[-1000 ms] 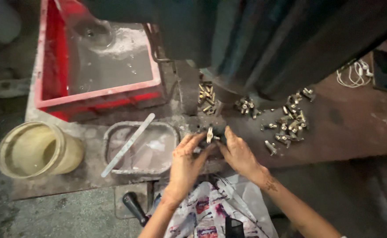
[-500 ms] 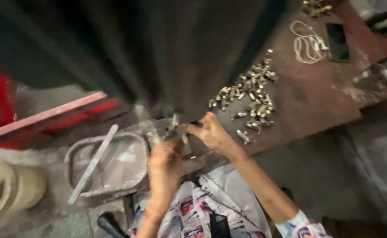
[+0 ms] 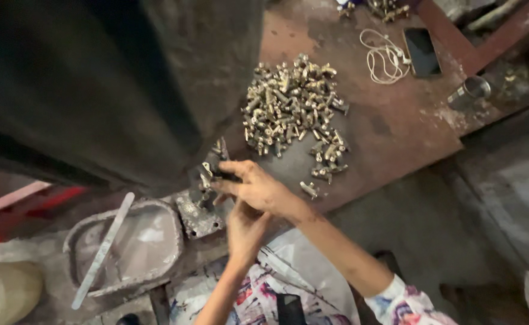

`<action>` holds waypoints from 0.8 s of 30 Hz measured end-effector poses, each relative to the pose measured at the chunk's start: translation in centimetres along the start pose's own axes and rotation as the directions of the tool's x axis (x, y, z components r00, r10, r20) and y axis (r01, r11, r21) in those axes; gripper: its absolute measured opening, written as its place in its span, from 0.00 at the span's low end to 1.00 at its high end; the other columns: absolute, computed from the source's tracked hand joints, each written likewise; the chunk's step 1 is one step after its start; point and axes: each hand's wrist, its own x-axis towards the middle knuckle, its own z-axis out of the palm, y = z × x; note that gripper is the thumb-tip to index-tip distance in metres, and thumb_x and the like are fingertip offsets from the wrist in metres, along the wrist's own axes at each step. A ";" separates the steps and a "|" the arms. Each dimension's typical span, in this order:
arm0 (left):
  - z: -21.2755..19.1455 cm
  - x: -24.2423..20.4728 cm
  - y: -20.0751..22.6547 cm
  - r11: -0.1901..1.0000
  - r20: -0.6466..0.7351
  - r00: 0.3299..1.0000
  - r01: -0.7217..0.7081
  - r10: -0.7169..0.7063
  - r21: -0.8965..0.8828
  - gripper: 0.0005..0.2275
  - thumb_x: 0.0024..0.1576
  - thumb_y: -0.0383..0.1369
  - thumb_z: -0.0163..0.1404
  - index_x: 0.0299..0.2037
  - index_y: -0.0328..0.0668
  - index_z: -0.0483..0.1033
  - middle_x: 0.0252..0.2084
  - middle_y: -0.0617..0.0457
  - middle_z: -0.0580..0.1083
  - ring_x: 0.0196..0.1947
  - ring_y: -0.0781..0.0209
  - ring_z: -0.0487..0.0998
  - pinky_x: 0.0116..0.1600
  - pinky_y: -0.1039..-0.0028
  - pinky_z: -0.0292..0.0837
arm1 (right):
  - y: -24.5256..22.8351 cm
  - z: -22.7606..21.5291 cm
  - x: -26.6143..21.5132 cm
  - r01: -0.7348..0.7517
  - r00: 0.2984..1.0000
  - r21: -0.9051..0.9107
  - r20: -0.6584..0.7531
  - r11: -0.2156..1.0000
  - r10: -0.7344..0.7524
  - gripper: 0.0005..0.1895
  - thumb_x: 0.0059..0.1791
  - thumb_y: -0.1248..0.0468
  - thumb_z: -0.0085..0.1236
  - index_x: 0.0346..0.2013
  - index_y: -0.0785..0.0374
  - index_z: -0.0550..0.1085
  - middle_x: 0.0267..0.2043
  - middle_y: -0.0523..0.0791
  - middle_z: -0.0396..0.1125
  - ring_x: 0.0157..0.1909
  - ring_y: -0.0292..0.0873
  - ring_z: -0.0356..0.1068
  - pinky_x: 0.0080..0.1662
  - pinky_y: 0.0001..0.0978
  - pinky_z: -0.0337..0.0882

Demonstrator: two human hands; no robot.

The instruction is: The person repeatedly picks up small metal parts from a pile on a workbench and grinds them against a rotating grinding wheel. After grinding, the person places the parts back onto the pile. The process is repeated continuously for the duration of the clip.

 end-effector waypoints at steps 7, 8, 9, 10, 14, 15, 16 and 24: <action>-8.4 -3.0 1.7 0.742 -0.073 0.995 0.097 -0.065 0.663 0.21 0.62 0.29 0.52 0.67 0.46 0.71 0.49 0.49 0.78 0.50 0.57 0.77 0.55 0.70 0.75 | -1.5 0.1 -0.3 0.169 0.985 -0.155 0.053 0.973 -0.163 0.28 0.53 0.53 0.61 0.62 0.70 0.72 0.55 0.48 0.74 0.57 0.38 0.70 0.58 0.33 0.72; -7.4 -1.6 0.8 0.979 -0.144 0.983 0.136 -0.115 0.148 0.17 0.64 0.31 0.50 0.63 0.36 0.72 0.51 0.46 0.78 0.50 0.56 0.77 0.55 0.69 0.73 | -1.8 -0.2 0.1 0.190 0.981 -0.139 0.067 0.972 -0.183 0.27 0.54 0.53 0.60 0.62 0.69 0.74 0.54 0.50 0.76 0.55 0.38 0.70 0.58 0.33 0.72; -6.1 -0.6 0.0 0.903 -0.169 0.965 0.113 -0.198 -0.415 0.16 0.67 0.32 0.48 0.58 0.25 0.72 0.52 0.43 0.77 0.51 0.55 0.76 0.56 0.69 0.72 | -1.9 -0.4 0.4 0.168 0.986 -0.227 0.018 0.959 -0.168 0.29 0.53 0.52 0.60 0.62 0.69 0.73 0.55 0.50 0.76 0.55 0.38 0.71 0.58 0.33 0.72; -4.7 0.6 -1.0 0.898 0.038 0.999 0.016 -0.037 0.440 0.20 0.57 0.34 0.53 0.58 0.32 0.72 0.55 0.43 0.75 0.53 0.51 0.75 0.58 0.67 0.71 | -1.5 -0.3 0.1 0.122 0.990 -0.318 -0.033 0.940 -0.139 0.30 0.51 0.51 0.61 0.62 0.68 0.72 0.55 0.51 0.75 0.56 0.38 0.72 0.58 0.33 0.72; 5.3 9.9 -5.3 0.091 0.460 0.865 -0.484 0.199 0.870 0.23 0.47 0.34 0.58 0.54 0.37 0.73 0.54 0.43 0.74 0.54 0.47 0.75 0.57 0.66 0.71 | 0.2 0.5 0.1 0.006 0.980 -0.579 -0.157 0.815 -0.119 0.32 0.50 0.49 0.65 0.61 0.68 0.71 0.60 0.54 0.69 0.59 0.42 0.66 0.58 0.36 0.66; 7.6 12.3 -6.3 0.089 0.480 0.850 -0.507 0.217 0.857 0.22 0.47 0.33 0.58 0.53 0.37 0.73 0.53 0.43 0.74 0.53 0.47 0.76 0.56 0.66 0.72 | 0.7 0.8 0.1 0.052 0.967 -0.583 -0.173 0.811 -0.187 0.31 0.51 0.50 0.65 0.61 0.69 0.71 0.60 0.54 0.70 0.60 0.41 0.67 0.59 0.36 0.67; 9.6 14.2 -7.1 0.087 0.484 0.846 -0.512 0.225 0.855 0.21 0.47 0.33 0.58 0.52 0.37 0.74 0.52 0.42 0.75 0.52 0.47 0.76 0.56 0.65 0.72 | 1.0 0.9 0.2 0.103 0.951 -0.592 -0.178 0.799 -0.254 0.31 0.52 0.50 0.65 0.61 0.70 0.72 0.60 0.54 0.71 0.61 0.41 0.67 0.60 0.36 0.68; 7.4 7.4 -4.7 0.507 0.358 0.928 -0.357 0.101 0.784 0.16 0.46 0.30 0.60 0.44 0.36 0.78 0.42 0.41 0.78 0.45 0.46 0.81 0.50 0.65 0.76 | -1.5 -0.5 -0.2 0.224 0.974 -0.204 0.069 0.953 -0.214 0.18 0.54 0.60 0.58 0.51 0.73 0.74 0.43 0.47 0.76 0.44 0.35 0.75 0.47 0.31 0.77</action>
